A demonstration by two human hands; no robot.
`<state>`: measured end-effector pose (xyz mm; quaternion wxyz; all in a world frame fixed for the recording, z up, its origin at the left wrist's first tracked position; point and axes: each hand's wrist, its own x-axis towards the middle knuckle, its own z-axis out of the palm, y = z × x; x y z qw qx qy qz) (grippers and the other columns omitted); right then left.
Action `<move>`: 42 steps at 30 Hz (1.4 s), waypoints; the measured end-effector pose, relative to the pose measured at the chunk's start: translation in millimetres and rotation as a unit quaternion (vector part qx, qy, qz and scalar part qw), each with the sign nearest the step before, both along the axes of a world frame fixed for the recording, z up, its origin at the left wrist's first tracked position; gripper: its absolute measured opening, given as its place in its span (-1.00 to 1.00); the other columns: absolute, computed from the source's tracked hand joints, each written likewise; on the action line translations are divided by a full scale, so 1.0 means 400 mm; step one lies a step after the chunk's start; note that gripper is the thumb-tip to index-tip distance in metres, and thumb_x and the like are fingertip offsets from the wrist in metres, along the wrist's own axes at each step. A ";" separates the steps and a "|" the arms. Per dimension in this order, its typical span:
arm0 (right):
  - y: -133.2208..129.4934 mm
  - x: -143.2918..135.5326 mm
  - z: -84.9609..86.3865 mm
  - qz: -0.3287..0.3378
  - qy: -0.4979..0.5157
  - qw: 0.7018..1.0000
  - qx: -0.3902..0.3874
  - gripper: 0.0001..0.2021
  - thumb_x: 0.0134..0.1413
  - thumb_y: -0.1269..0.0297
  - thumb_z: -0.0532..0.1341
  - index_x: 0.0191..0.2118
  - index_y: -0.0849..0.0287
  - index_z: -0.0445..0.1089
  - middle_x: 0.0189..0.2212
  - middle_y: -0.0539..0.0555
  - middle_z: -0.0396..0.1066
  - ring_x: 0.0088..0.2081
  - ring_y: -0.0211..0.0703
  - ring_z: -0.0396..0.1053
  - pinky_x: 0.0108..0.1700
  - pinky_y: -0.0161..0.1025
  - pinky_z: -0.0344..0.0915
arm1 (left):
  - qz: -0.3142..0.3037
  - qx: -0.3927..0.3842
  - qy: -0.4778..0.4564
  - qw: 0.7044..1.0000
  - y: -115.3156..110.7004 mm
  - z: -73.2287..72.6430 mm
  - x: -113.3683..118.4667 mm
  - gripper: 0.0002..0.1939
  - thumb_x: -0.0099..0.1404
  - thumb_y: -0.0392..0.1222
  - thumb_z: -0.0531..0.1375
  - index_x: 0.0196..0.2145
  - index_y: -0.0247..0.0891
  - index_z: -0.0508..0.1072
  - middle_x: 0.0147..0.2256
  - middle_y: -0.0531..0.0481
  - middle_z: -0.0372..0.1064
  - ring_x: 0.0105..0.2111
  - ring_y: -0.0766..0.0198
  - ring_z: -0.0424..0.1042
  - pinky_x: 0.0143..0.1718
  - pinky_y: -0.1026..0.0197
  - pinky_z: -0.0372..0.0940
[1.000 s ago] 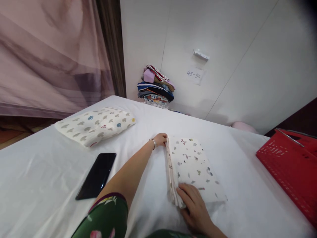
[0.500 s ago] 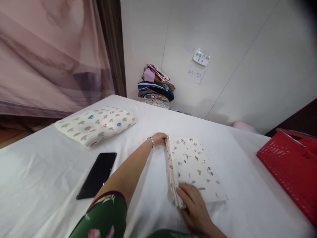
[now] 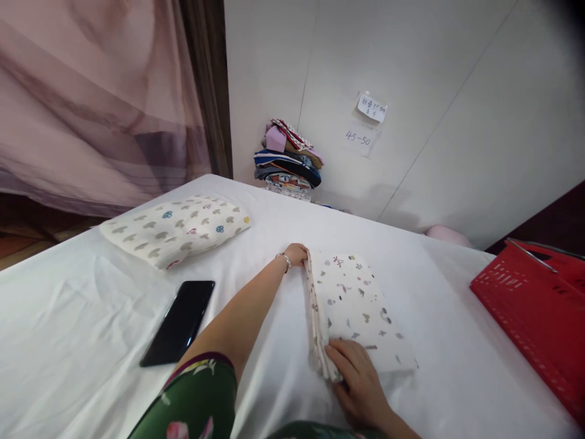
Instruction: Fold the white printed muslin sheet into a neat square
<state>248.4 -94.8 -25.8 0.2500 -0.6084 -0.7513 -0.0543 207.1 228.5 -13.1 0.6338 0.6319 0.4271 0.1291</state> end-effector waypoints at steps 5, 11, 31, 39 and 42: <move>0.004 -0.005 0.002 0.001 -0.006 1.000 -0.017 -0.38 -0.26 0.56 0.00 0.06 0.19 0.15 -0.05 0.21 0.23 -0.05 0.02 0.20 -0.07 0.03 0.20 | -0.015 -0.077 -0.039 0.996 0.001 0.022 -0.022 -0.90 0.09 -0.20 0.14 -0.43 -0.29 0.36 -0.42 -0.06 0.41 -0.37 0.27 0.43 -0.30 0.24 0.34; 0.002 -0.005 -0.006 -0.004 0.000 1.000 -0.010 -0.38 -0.30 0.57 0.00 0.04 0.20 0.19 -0.05 0.20 0.22 -0.03 0.03 0.18 -0.05 0.03 0.19 | -0.015 -0.054 -0.034 0.998 -0.006 0.041 -0.026 -0.68 0.09 0.01 0.15 -0.39 -0.35 0.35 -0.39 -0.11 0.41 -0.40 0.26 0.42 -0.37 0.24 0.36; 0.003 -0.031 0.012 -0.021 -0.022 0.999 -0.031 -0.44 -0.15 0.61 -0.01 0.07 0.20 0.17 -0.04 0.20 0.23 -0.03 -0.03 0.14 -0.03 0.02 0.12 | 0.058 0.190 0.073 0.977 -0.034 0.004 -0.002 -0.58 0.07 0.08 0.15 -0.19 -0.25 0.35 -0.08 -0.15 0.30 -0.23 0.18 0.35 -0.30 0.25 0.24; 0.003 -0.035 0.019 -0.025 -0.017 0.999 -0.037 -0.43 -0.19 0.62 0.00 0.05 0.21 0.18 -0.05 0.20 0.23 -0.03 -0.04 0.14 -0.02 0.00 0.13 | -0.035 0.459 0.052 0.886 -0.196 0.053 -0.008 -0.50 0.22 0.04 0.00 0.03 -0.28 0.21 0.16 -0.14 0.00 0.18 0.14 -0.09 0.16 0.11 -0.17; 0.004 -0.035 0.017 -0.030 -0.024 0.998 -0.039 -0.43 -0.17 0.62 -0.01 0.07 0.22 0.17 -0.04 0.21 0.23 -0.03 -0.04 0.15 -0.01 0.01 0.13 | -0.150 0.521 0.079 0.836 -0.248 0.029 -0.002 -0.45 0.21 0.09 -0.02 0.09 -0.22 0.16 0.20 -0.06 -0.08 0.22 0.12 -0.24 0.19 0.00 -0.36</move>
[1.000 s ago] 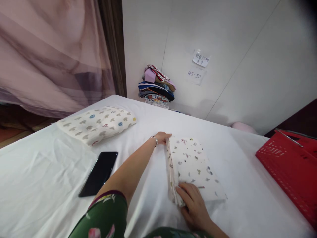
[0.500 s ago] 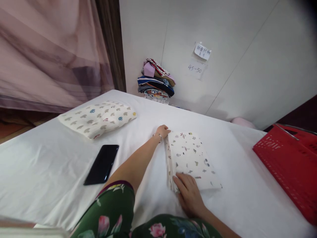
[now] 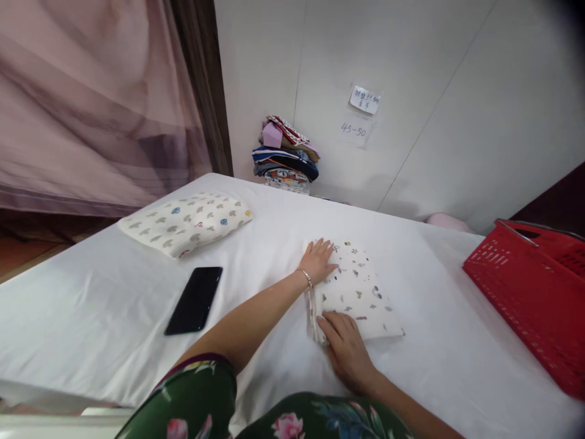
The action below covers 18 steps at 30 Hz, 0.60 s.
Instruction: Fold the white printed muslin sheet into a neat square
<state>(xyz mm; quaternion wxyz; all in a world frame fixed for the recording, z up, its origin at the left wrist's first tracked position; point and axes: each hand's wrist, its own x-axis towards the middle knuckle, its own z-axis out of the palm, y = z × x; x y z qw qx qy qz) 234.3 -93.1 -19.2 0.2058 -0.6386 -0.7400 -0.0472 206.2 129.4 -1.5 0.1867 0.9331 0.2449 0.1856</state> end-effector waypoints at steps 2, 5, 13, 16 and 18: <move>-0.004 -0.001 -0.007 -0.003 -0.009 1.000 -0.004 -0.41 -0.16 0.62 -0.02 0.10 0.23 0.14 -0.01 0.23 0.21 0.00 -0.03 0.13 0.01 0.03 0.11 | -0.010 -0.008 0.051 0.999 -0.006 -0.018 0.001 -0.41 0.21 0.13 -0.06 0.10 -0.24 0.15 0.21 -0.08 -0.11 0.22 0.09 -0.27 0.19 -0.03 -0.38; -0.018 -0.004 -0.015 0.006 -0.024 1.000 -0.017 -0.37 -0.15 0.59 0.00 0.16 0.27 0.04 0.08 0.26 0.13 0.10 0.01 0.04 0.08 0.08 0.05 | -0.009 -0.017 0.087 0.996 0.007 -0.034 0.000 -0.38 0.22 0.15 -0.11 0.13 -0.26 0.11 0.22 -0.09 -0.15 0.23 0.09 -0.30 0.18 -0.03 -0.38; -0.004 0.096 0.126 0.005 0.066 0.996 -0.064 -0.51 0.14 0.21 0.00 0.19 0.13 -0.01 0.19 0.14 -0.01 0.19 -0.11 -0.07 0.13 -0.05 0.05 | -0.010 0.010 0.111 0.994 0.009 -0.021 -0.001 -0.37 0.22 0.15 -0.13 0.15 -0.25 0.08 0.23 -0.08 -0.18 0.23 0.09 -0.30 0.18 -0.02 -0.37; 0.030 0.195 0.145 -0.111 0.076 0.991 -0.022 -0.53 0.18 0.16 -0.06 0.20 0.13 -0.01 0.21 0.14 -0.09 0.23 -0.06 -0.19 0.16 0.05 -0.09 | -0.011 0.018 0.109 0.994 0.009 -0.022 -0.001 -0.37 0.22 0.17 -0.13 0.14 -0.24 0.09 0.22 -0.08 -0.17 0.22 0.08 -0.29 0.18 -0.03 -0.36; 0.044 0.251 0.116 -0.182 0.058 0.979 -0.067 -0.49 0.17 0.08 -0.07 0.19 0.15 0.00 0.22 0.17 -0.11 0.23 0.04 -0.25 0.15 0.16 -0.18 | -0.011 0.024 0.108 0.994 0.010 -0.026 -0.001 -0.36 0.22 0.18 -0.15 0.14 -0.23 0.09 0.23 -0.07 -0.17 0.22 0.08 -0.29 0.18 -0.02 -0.36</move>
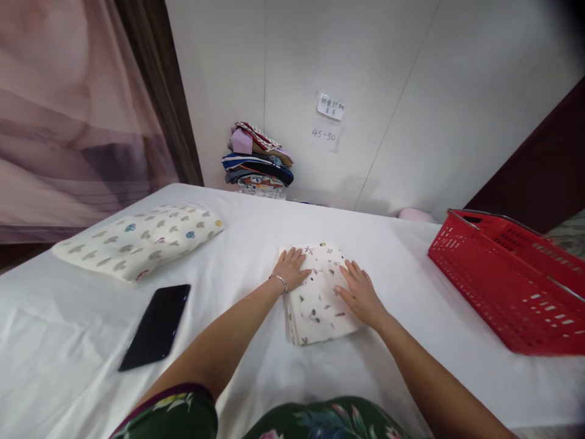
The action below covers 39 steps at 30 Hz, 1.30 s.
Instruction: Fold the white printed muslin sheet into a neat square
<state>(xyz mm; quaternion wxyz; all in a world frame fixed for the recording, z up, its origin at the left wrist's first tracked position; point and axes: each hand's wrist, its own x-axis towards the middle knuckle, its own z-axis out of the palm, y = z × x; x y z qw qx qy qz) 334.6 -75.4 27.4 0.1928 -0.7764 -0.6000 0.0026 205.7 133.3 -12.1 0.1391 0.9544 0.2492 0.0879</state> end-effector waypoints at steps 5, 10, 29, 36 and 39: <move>0.002 0.049 -0.092 -0.044 0.006 0.988 -0.147 -0.39 0.14 -0.08 -0.19 0.23 0.13 -0.10 0.26 0.09 -0.31 0.25 0.00 -0.39 0.15 0.07 -0.17 | -0.003 0.010 0.014 1.000 0.005 -0.007 -0.003 -0.35 0.22 0.19 -0.19 0.16 -0.21 0.06 0.23 -0.04 -0.20 0.23 0.12 -0.31 0.19 0.00 -0.37; -0.001 0.045 -0.093 -0.044 -0.008 0.985 -0.165 -0.36 0.13 -0.09 -0.23 0.24 0.17 -0.14 0.26 0.08 -0.37 0.25 -0.05 -0.45 0.16 -0.05 -0.19 | 0.008 -0.034 0.049 0.998 0.000 0.041 0.004 -0.33 0.21 0.23 -0.22 0.16 -0.20 0.05 0.24 -0.04 -0.22 0.23 0.12 -0.32 0.18 -0.02 -0.33; 0.030 0.054 -0.062 -0.051 0.005 0.982 -0.184 -0.39 0.12 -0.07 -0.17 0.22 0.13 -0.09 0.26 0.13 -0.31 0.25 0.01 -0.38 0.16 0.08 -0.30 | -0.117 0.004 -0.036 0.992 -0.248 0.023 -0.125 -0.32 0.19 0.27 -0.17 0.13 -0.18 0.10 0.19 -0.07 -0.06 0.21 0.12 -0.19 0.18 -0.02 -0.35; 0.198 0.058 -0.006 -0.014 -0.056 0.996 -0.072 -0.39 0.14 -0.04 -0.18 0.24 0.15 -0.18 0.27 0.08 -0.42 0.25 -0.09 -0.49 0.18 -0.02 -0.39 | -0.112 0.000 -0.047 0.993 -0.249 0.018 -0.132 -0.32 0.19 0.27 -0.16 0.14 -0.17 0.10 0.19 -0.07 -0.05 0.21 0.11 -0.18 0.19 -0.05 -0.34; 0.249 0.081 -0.040 -0.050 -0.032 0.989 -0.139 -0.40 0.15 -0.02 -0.19 0.24 0.17 -0.18 0.27 0.09 -0.39 0.25 -0.07 -0.47 0.17 0.02 -0.36 | -0.113 -0.003 -0.050 0.992 -0.248 0.017 -0.133 -0.33 0.19 0.26 -0.15 0.14 -0.17 0.10 0.19 -0.06 -0.06 0.21 0.12 -0.17 0.19 -0.05 -0.33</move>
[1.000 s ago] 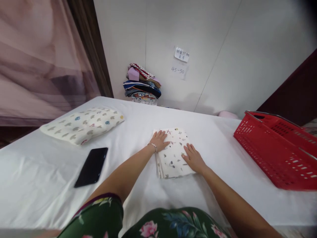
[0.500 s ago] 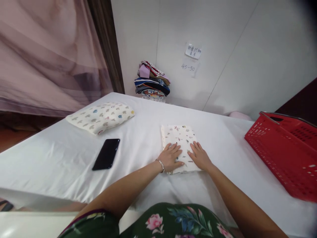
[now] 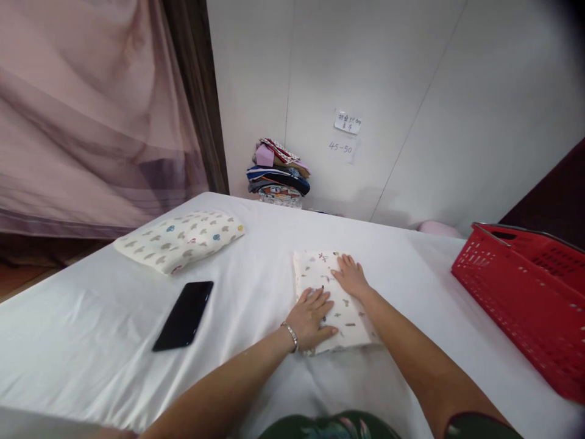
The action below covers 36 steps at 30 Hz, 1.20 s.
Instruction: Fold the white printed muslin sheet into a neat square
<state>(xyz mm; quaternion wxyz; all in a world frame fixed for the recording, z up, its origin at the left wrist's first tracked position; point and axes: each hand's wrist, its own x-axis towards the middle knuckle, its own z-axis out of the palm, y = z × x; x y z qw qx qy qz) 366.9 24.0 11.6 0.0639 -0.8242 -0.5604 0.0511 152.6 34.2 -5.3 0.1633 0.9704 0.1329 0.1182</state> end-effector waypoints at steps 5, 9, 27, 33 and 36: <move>0.019 0.033 -0.048 -0.016 0.027 0.998 -0.051 -0.38 0.13 -0.05 -0.22 0.24 0.16 -0.19 0.27 0.06 -0.42 0.25 -0.08 -0.48 0.17 0.04 -0.36 | -0.002 -0.004 -0.013 1.000 -0.002 -0.008 -0.002 -0.33 0.19 0.25 -0.13 0.14 -0.17 0.10 0.19 -0.07 -0.06 0.21 0.12 -0.16 0.19 -0.04 -0.32; 0.028 0.038 -0.023 -0.019 0.046 0.997 -0.053 -0.38 0.12 -0.07 -0.23 0.24 0.13 -0.19 0.27 0.07 -0.40 0.25 -0.06 -0.46 0.16 0.05 -0.36 | -0.004 -0.017 -0.006 1.000 0.000 0.010 0.001 -0.33 0.18 0.26 -0.13 0.13 -0.16 0.12 0.19 -0.07 -0.04 0.20 0.10 -0.13 0.18 -0.06 -0.28; 0.021 0.088 -0.026 -0.107 0.240 0.958 0.116 -0.39 0.05 -0.04 -0.04 0.20 0.13 -0.01 0.24 0.08 -0.19 0.23 -0.08 -0.21 0.20 -0.10 -0.18 | 0.153 -0.065 0.026 0.986 0.075 -0.024 0.042 -0.31 0.17 0.24 -0.11 0.17 -0.14 0.02 0.24 -0.01 -0.24 0.23 0.09 -0.33 0.16 -0.15 -0.22; -0.204 0.106 -0.039 -0.217 0.526 0.802 0.180 -0.33 -0.03 0.09 0.14 0.20 0.14 -0.05 0.08 0.15 0.19 0.00 -0.07 0.27 0.01 -0.13 0.21 | 0.186 -0.119 -0.037 0.975 0.082 -0.024 0.043 -0.40 0.20 0.11 -0.06 0.12 -0.26 0.10 0.24 -0.11 -0.23 0.23 0.14 -0.31 0.17 -0.03 -0.13; -0.291 0.093 -0.038 -0.232 0.604 0.743 0.170 -0.33 -0.07 0.12 0.20 0.18 0.13 -0.01 -0.04 0.15 0.33 -0.11 -0.09 0.37 -0.08 -0.14 0.29 | 0.265 -0.151 -0.087 0.948 0.086 -0.022 0.038 -0.46 0.18 0.01 0.01 0.08 -0.26 0.13 0.23 -0.14 -0.20 0.22 0.13 -0.21 0.16 0.05 -0.06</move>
